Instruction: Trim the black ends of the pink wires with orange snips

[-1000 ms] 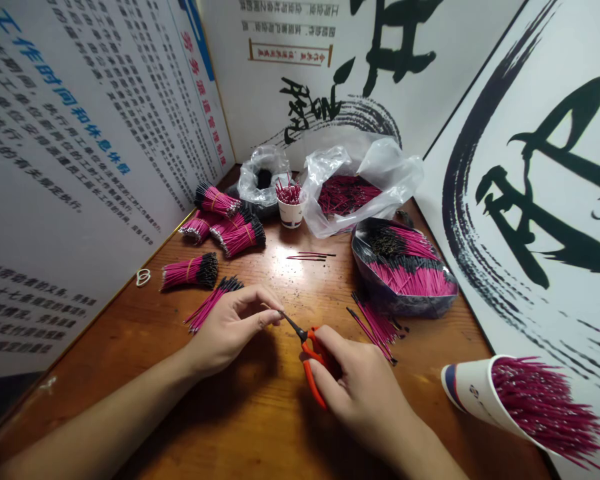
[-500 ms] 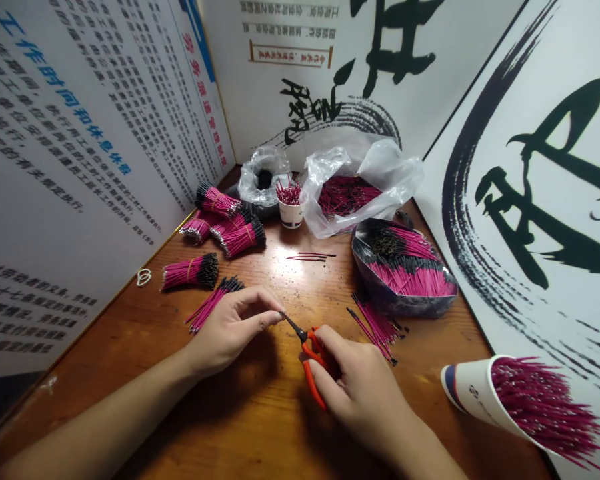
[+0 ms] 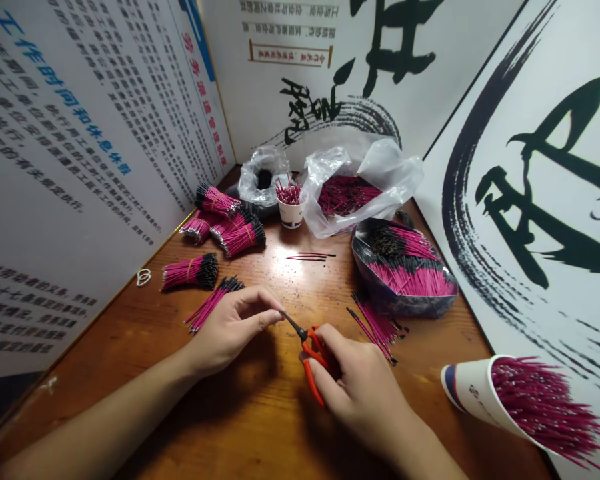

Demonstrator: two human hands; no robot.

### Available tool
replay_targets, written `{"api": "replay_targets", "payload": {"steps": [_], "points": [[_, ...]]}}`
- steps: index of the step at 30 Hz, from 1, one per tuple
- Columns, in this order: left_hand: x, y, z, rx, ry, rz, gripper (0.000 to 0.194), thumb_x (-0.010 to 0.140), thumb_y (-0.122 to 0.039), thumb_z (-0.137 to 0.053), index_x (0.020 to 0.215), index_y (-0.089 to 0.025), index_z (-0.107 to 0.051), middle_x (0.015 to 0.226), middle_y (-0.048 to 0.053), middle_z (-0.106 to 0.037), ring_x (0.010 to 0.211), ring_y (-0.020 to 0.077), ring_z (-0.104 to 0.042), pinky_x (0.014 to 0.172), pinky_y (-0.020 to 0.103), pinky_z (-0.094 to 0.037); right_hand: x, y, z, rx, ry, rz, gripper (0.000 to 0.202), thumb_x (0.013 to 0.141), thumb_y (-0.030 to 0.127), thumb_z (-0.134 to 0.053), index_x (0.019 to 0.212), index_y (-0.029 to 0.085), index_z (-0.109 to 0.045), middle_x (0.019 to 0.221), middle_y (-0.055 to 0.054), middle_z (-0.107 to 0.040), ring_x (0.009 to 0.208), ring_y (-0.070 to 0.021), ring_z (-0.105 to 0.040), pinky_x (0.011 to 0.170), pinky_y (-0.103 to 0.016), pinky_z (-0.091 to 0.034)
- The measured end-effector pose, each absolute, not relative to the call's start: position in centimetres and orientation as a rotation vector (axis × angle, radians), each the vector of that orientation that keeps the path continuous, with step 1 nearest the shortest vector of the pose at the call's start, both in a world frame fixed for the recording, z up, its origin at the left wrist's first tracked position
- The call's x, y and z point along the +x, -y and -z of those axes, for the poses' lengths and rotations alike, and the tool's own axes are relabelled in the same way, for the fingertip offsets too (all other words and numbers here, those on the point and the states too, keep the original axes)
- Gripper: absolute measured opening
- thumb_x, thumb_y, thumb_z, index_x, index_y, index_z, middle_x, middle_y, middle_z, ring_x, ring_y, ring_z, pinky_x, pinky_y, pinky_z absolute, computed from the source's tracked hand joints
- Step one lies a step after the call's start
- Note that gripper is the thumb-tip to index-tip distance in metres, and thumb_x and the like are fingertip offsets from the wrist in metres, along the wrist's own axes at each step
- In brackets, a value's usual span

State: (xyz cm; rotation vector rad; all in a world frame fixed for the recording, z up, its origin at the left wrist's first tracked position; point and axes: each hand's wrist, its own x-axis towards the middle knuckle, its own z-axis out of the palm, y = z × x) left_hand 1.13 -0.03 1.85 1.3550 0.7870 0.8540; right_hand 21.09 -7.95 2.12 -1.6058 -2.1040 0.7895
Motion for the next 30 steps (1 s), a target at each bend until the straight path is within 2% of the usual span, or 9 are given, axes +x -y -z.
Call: {"api": "replay_targets", "payload": {"steps": [30], "points": [[1.10,-0.04,-1.77,1.370,-0.791,-0.854,0.008,0.082,-0.021,-0.066,0.080,-0.013,-0.065,0.076,0.001,-0.062,0.073,0.0115,-0.054,0.071,0.024,-0.043,21.24,7.86,-2.20,-1.622,2.138,-0.722,0.016,0.092,0.029,-0.044,0.077,0.023,-0.044,0.062,0.003,-0.058,0.053,-0.0130,-0.049,0.052,-0.023,-0.033]]}}
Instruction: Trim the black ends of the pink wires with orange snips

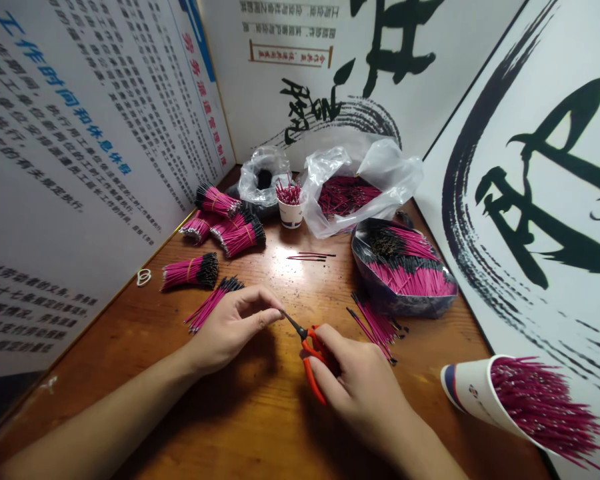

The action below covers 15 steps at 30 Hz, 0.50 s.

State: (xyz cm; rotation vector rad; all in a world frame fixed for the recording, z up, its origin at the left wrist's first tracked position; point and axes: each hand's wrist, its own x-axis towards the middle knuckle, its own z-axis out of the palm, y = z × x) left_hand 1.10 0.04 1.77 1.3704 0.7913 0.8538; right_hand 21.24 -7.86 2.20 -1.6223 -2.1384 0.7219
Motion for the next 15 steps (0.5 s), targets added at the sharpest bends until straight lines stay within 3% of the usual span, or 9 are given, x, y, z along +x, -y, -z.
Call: {"api": "replay_targets", "payload": {"steps": [15], "points": [[1.12,-0.03,-1.56,1.368,-0.803,-0.837,0.010,0.083,-0.024,-0.065,0.083,-0.013,-0.065,0.076,0.000,-0.061,0.072,0.0114,-0.052,0.069,0.023,-0.040,21.18,8.01,-2.06,-1.650,2.111,-0.722,0.013,0.091,0.029,-0.045,0.080,0.023,-0.045,0.063,0.003,-0.056,0.054,-0.0134,-0.048,0.053,-0.024,-0.033]]}}
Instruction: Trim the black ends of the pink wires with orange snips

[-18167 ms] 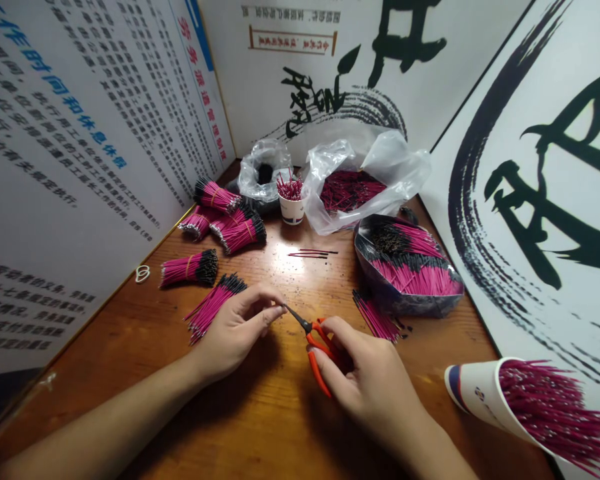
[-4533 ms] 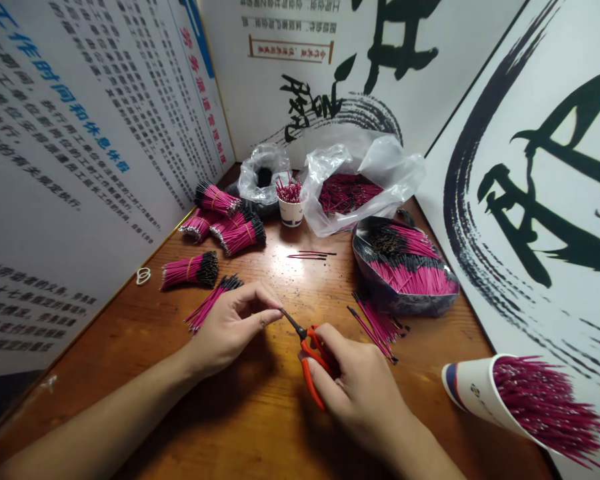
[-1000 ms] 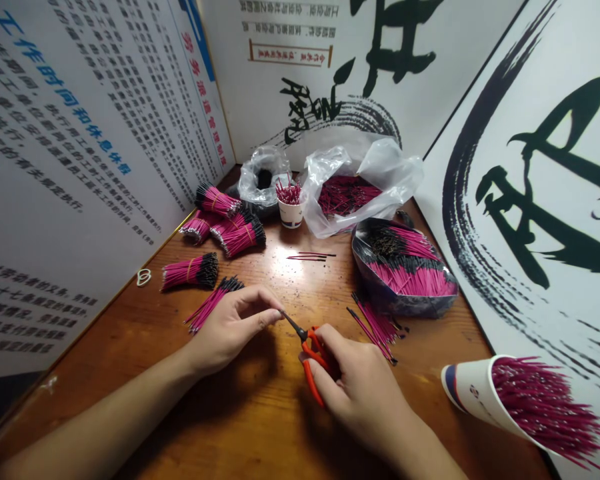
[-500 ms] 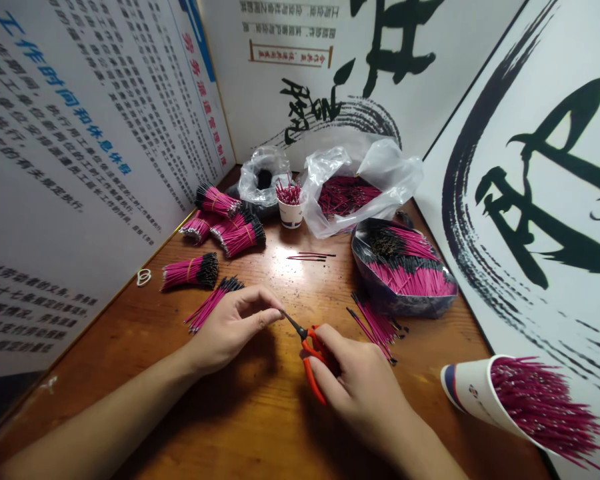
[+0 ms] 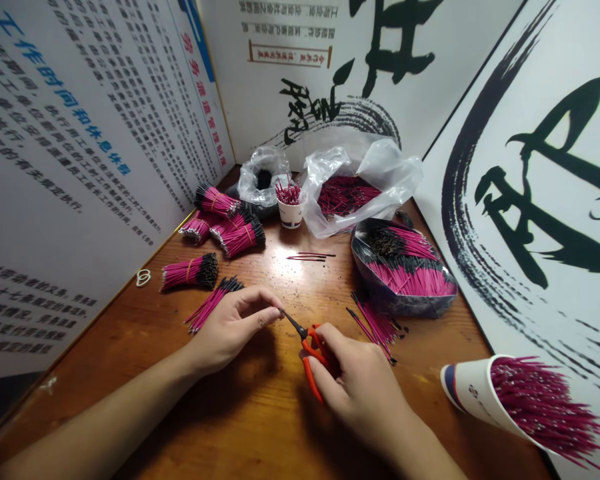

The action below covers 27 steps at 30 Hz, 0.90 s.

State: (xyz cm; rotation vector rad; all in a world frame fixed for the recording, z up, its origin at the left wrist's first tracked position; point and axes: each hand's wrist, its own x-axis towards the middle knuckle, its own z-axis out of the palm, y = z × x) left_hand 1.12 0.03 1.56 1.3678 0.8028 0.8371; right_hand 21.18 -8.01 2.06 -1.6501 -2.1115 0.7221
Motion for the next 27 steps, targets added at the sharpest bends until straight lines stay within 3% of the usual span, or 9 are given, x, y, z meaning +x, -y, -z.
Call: {"api": "replay_targets", "payload": {"steps": [27], "points": [[1.05,-0.03,-1.73,1.390,-0.774,-0.862,0.007,0.083,-0.019,-0.064,0.081,-0.012,-0.067,0.076,0.000,-0.062,0.074,0.0107,-0.054,0.071,0.022,-0.041,21.11,7.78,-2.22,-1.642,2.107,-0.786,0.016,0.092,0.030,-0.044,0.077,0.023,-0.043,0.064,0.003,-0.056,0.055,-0.0132,-0.048,0.053,-0.024,-0.033]]}}
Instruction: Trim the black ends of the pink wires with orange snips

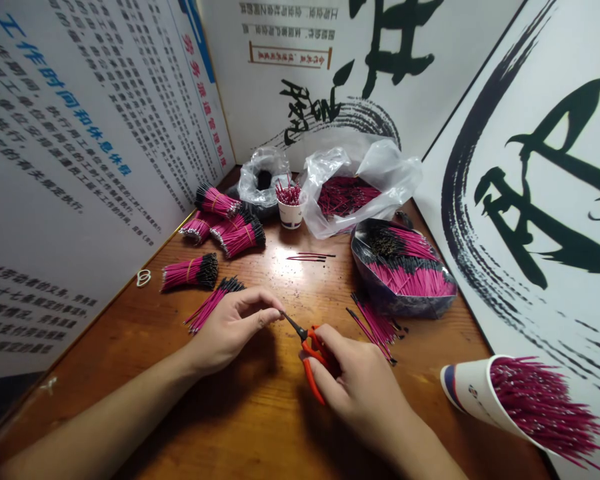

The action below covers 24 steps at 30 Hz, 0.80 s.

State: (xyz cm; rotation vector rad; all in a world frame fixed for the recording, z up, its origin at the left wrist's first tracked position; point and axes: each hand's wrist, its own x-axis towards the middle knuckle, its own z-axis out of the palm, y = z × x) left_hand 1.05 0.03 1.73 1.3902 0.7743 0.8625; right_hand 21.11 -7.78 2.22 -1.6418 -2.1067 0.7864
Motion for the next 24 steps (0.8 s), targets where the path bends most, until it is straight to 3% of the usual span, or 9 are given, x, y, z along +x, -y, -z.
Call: {"api": "replay_targets", "payload": {"steps": [9,24], "points": [[1.06,-0.15,-1.85,1.394,-0.784,-0.859,0.008,0.083,-0.020,-0.064,0.081,-0.012,-0.067,0.075,0.000,-0.062,0.072,0.0102,-0.053,0.070,0.022,-0.041,21.41,7.87,-2.35,-1.610,2.142,-0.674,0.014,0.092,0.028,-0.043,0.079,0.023,-0.046,0.064,0.003,-0.058,0.053,-0.0128,-0.050,0.052,-0.024,-0.032],[0.95,-0.23,-1.72,1.427,-0.760,-0.868,0.008,0.084,-0.019,-0.063,0.081,-0.012,-0.068,0.075,0.001,-0.062,0.072,0.0112,-0.053,0.070,0.023,-0.042,21.16,7.78,-2.25,-1.646,2.112,-0.774,0.015,0.092,0.030,-0.044,0.078,0.023,-0.044,0.065,0.003,-0.058,0.056,-0.0134,-0.050,0.054,-0.024,-0.034]]}}
